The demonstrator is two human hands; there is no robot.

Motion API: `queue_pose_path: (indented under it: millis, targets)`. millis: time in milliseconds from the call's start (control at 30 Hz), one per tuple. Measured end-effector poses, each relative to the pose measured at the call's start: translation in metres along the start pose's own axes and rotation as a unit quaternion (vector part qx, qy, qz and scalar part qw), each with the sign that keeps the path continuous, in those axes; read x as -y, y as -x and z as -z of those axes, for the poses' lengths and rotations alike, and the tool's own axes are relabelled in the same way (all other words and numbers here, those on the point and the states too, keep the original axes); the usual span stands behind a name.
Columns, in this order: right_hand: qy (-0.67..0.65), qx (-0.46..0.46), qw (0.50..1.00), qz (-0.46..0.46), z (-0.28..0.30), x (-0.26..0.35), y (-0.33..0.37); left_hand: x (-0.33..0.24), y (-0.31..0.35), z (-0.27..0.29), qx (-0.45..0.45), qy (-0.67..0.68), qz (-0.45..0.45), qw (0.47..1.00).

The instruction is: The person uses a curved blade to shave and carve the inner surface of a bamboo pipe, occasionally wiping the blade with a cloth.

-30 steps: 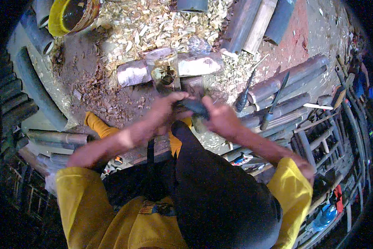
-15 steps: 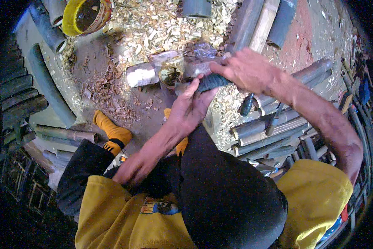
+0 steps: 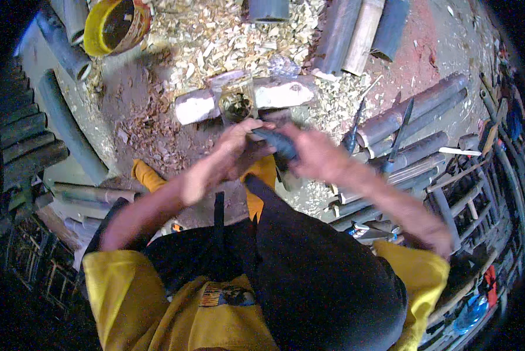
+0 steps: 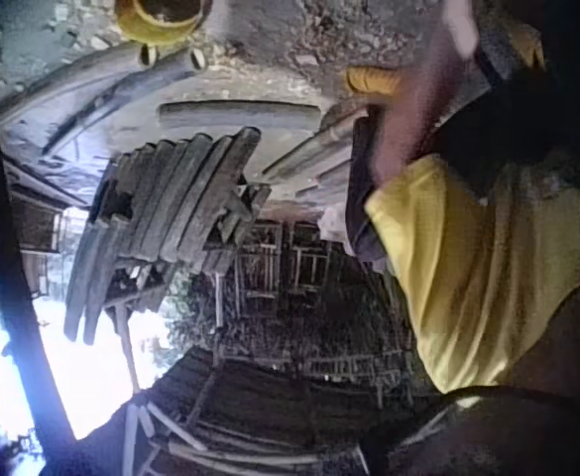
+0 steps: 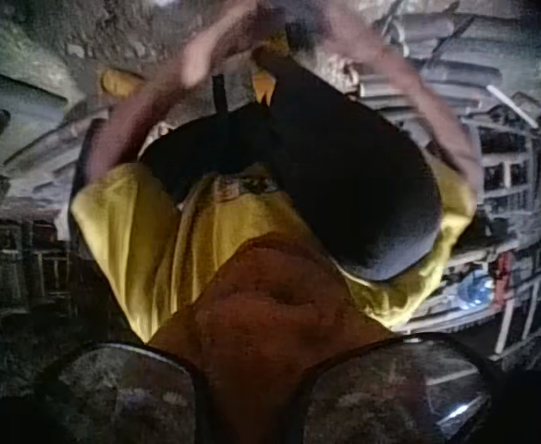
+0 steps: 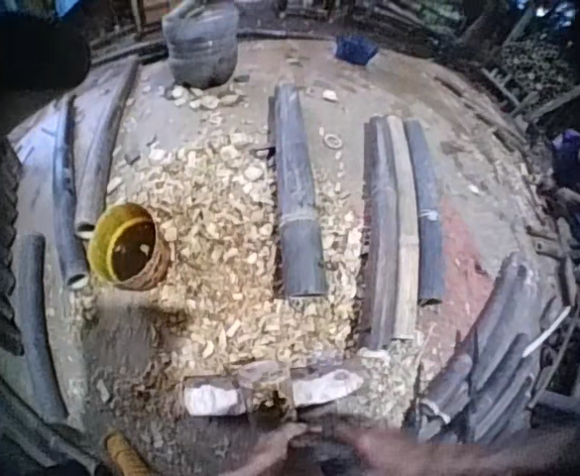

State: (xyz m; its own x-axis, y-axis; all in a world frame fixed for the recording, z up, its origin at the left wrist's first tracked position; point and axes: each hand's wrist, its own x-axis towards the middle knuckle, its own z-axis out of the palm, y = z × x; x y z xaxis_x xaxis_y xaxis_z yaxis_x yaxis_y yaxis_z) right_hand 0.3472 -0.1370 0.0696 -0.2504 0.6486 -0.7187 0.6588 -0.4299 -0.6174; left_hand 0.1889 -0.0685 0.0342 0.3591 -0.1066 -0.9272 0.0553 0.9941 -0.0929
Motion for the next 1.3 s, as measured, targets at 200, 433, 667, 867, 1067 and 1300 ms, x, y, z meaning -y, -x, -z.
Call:
queue_pose_path:
  millis: [200, 433, 667, 867, 1067, 1300]
  targets:
    - [0.415, 0.141, 0.890, 0.127, 0.121, 0.036, -0.056, 0.019, -0.011, -0.044, 0.140, 0.474, -0.086, 0.865]
    - [0.036, 0.209, 0.974, -0.075, 0.075, -0.002, -0.044, 0.005, -0.015, -0.022, 0.033, 0.209, -0.010, 0.977]
    - [-0.244, -0.092, 0.956, -0.135, -0.093, 0.020, 0.003, -0.022, 0.012, 0.042, 0.120, -0.349, 0.016, 0.929]
    - [-0.227, -0.168, 0.959, -0.022, -0.062, 0.019, 0.021, 0.024, 0.059, 0.046, 0.159, -0.347, -0.217, 0.899]
    - [0.043, -0.293, 0.952, 0.081, 0.025, 0.089, 0.002, -0.020, 0.074, 0.022, 0.009, -0.305, -0.375, 0.875]
    - [0.172, -0.281, 0.877, 0.350, -0.063, 0.094, -0.082, -0.083, 0.127, 0.097, -0.057, -0.811, -0.255, 0.524]
